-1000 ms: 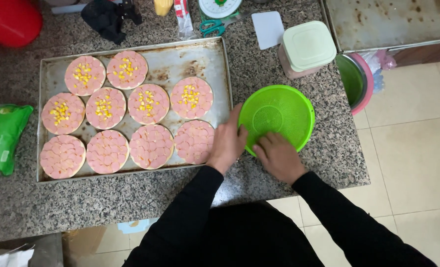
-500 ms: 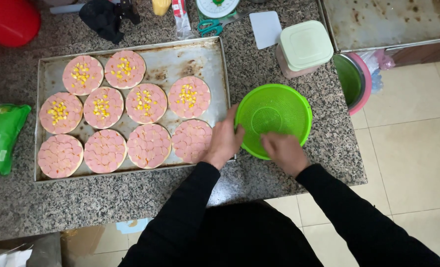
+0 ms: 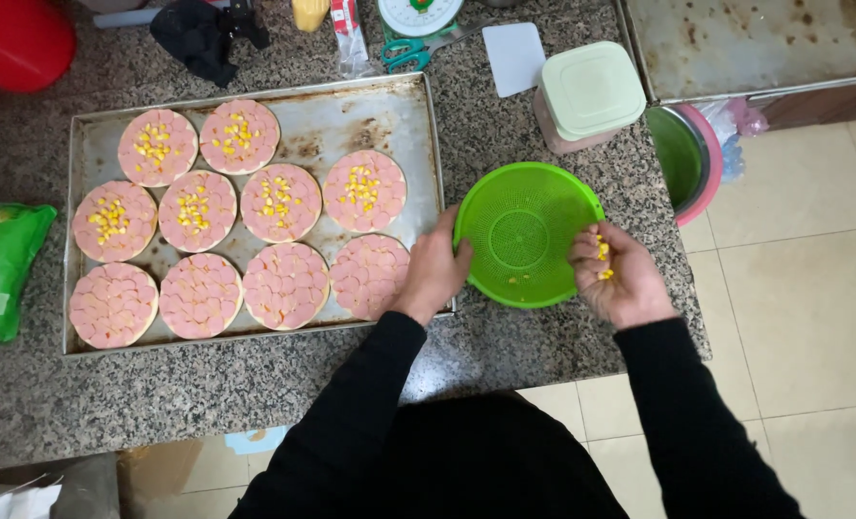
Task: Topping dough bases with corn kernels and frying bread rolls in a pan.
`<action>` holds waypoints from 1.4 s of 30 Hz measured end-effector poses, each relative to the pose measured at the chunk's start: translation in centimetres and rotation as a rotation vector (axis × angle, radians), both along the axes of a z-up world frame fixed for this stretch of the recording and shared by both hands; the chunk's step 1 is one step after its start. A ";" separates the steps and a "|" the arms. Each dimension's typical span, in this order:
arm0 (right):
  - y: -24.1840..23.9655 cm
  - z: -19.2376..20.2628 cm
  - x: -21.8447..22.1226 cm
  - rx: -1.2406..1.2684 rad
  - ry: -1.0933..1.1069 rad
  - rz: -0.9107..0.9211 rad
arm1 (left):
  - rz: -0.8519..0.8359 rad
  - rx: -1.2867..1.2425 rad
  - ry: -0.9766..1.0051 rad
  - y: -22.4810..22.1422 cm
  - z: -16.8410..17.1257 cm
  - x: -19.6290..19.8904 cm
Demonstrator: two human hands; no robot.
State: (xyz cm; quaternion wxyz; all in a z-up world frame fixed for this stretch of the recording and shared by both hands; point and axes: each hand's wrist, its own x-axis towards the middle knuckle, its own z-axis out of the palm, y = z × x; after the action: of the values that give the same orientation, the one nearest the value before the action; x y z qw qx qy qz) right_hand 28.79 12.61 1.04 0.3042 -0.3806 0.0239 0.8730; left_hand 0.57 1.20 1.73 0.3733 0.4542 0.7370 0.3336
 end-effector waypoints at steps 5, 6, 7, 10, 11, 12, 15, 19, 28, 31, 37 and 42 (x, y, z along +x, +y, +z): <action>-2.9 1.0 0.1 0.169 0.009 0.054 | -0.063 0.040 0.208 0.4 1.6 0.5; -3.4 1.1 0.0 0.242 -0.015 0.082 | -0.067 0.085 0.331 0.2 3.1 0.7; -3.4 0.8 0.3 0.240 -0.014 0.079 | -0.071 0.083 0.332 0.3 3.5 0.9; -3.1 0.0 1.6 0.271 -0.079 0.044 | -0.221 0.307 0.537 1.9 2.3 2.2; -3.1 -0.4 2.1 0.267 -0.111 0.045 | -0.382 0.185 0.609 3.1 0.4 2.9; -3.1 -0.7 2.5 0.263 -0.141 0.046 | -0.542 0.062 0.680 4.3 -1.4 3.6; -3.5 0.3 2.8 0.220 -0.183 0.015 | -0.567 0.185 0.943 5.5 -7.8 5.5; -3.9 -0.9 4.0 0.205 -0.223 0.003 | -0.636 0.074 0.955 6.6 -7.8 6.4; -5.1 -2.1 4.2 0.199 -0.245 0.095 | -0.795 -0.164 0.957 7.9 -4.9 7.0; -5.4 -4.6 4.2 0.158 -0.255 0.141 | -0.767 -0.137 0.945 7.7 -3.8 6.7; -6.1 -5.5 4.5 0.133 -0.272 0.143 | -0.797 -0.167 0.576 6.5 2.1 7.1; -5.9 -3.4 3.9 0.146 -0.292 0.125 | -0.864 -0.131 0.527 6.6 2.0 8.3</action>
State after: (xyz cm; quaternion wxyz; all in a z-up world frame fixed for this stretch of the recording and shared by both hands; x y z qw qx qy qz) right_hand 32.74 6.67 -2.39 0.2764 -0.4808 -0.1077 0.8251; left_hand 8.85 7.83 3.72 0.3062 0.7618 0.5704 -0.0238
